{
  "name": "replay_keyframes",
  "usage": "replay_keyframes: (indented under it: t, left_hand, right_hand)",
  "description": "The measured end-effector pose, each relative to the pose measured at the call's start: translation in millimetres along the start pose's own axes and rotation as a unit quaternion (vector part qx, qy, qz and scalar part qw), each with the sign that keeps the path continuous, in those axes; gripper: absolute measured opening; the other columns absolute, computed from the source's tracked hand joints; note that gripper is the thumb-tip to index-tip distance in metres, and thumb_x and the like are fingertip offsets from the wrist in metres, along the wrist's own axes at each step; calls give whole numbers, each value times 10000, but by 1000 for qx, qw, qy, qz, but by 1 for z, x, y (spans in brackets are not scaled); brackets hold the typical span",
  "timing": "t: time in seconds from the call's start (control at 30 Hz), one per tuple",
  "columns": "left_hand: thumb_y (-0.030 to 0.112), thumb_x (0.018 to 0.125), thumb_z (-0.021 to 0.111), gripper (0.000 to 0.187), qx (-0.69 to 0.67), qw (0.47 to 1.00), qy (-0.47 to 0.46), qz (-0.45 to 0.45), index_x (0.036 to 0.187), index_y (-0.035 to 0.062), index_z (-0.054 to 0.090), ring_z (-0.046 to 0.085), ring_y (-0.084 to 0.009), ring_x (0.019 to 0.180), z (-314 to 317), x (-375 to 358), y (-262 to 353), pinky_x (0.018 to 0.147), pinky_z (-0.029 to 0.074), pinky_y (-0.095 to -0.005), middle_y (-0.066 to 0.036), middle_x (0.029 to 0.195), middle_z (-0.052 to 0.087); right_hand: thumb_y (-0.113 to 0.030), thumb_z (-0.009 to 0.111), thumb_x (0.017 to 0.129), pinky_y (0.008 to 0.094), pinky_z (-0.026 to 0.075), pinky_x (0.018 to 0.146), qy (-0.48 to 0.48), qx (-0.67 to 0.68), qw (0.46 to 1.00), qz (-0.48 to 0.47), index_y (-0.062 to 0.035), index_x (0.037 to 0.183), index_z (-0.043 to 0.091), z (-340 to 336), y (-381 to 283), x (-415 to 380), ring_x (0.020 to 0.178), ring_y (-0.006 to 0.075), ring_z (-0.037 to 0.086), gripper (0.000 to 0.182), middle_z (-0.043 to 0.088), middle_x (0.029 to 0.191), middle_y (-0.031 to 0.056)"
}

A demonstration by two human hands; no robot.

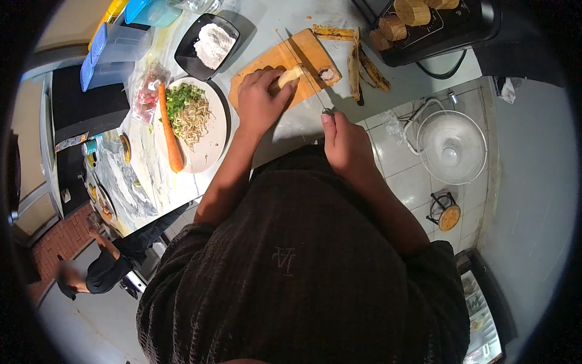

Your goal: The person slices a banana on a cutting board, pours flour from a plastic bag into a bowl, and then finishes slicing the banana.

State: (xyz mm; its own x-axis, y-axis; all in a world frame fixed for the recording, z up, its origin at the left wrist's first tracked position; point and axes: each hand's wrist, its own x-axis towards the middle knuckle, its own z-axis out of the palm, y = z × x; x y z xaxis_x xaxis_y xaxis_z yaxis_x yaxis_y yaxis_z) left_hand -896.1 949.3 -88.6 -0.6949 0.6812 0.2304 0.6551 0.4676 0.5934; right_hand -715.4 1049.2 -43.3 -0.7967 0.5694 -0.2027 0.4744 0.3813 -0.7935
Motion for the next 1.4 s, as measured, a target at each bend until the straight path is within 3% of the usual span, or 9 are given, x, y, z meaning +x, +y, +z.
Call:
replay_keyframes:
  t: [0.67,0.73,1.0,1.1,1.17,1.27,1.4]
  left_hand:
    - [288,761,756,294,6,1000,19,13,943,61,718,622,-285,913,0,1,1,812,457,-401,-98,911,681]
    - [257,762,771,273,8,1000,21,19,928,46,720,642,-301,862,-2,2,2,800,495,-397,-119,896,696]
    - [285,770,750,297,-5,1000,13,7,959,59,715,617,-289,927,2,0,-1,823,455,-405,-102,925,679]
    - [287,771,749,302,0,1000,11,6,965,58,715,617,-291,929,1,-1,0,826,456,-405,-102,925,680]
    - [289,771,750,306,3,1000,8,5,968,58,715,616,-291,931,0,0,1,828,456,-406,-103,924,680]
    - [283,768,754,307,10,1000,15,7,967,53,713,617,-292,920,0,0,2,821,460,-403,-103,911,680]
    - [262,773,749,309,-11,1000,11,2,985,42,702,619,-294,891,-5,1,3,810,465,-400,-99,890,680]
  right_hand:
    - [-199,501,986,508,466,636,12,5,1000,1,5,869,561,12,8,7,745,470,601,243,611,744,252]
    - [-198,503,984,511,466,645,22,1,1000,-11,6,859,561,20,18,12,752,473,599,246,612,749,253]
    - [-218,524,976,517,464,654,39,-21,999,-12,-1,842,555,21,27,16,763,471,599,257,610,751,261]
    - [-245,530,976,516,468,647,43,-36,998,3,-13,868,564,15,25,21,754,460,607,258,619,752,249]
    - [-274,536,974,511,476,645,-1,-65,996,62,-34,902,575,9,25,25,751,446,616,253,633,758,230]
    - [-273,551,976,442,452,567,28,-83,996,24,-26,915,579,6,27,25,681,416,611,256,610,710,206]
    - [-321,576,951,480,487,626,35,-86,995,29,-59,917,584,0,25,29,744,410,637,264,660,775,174]
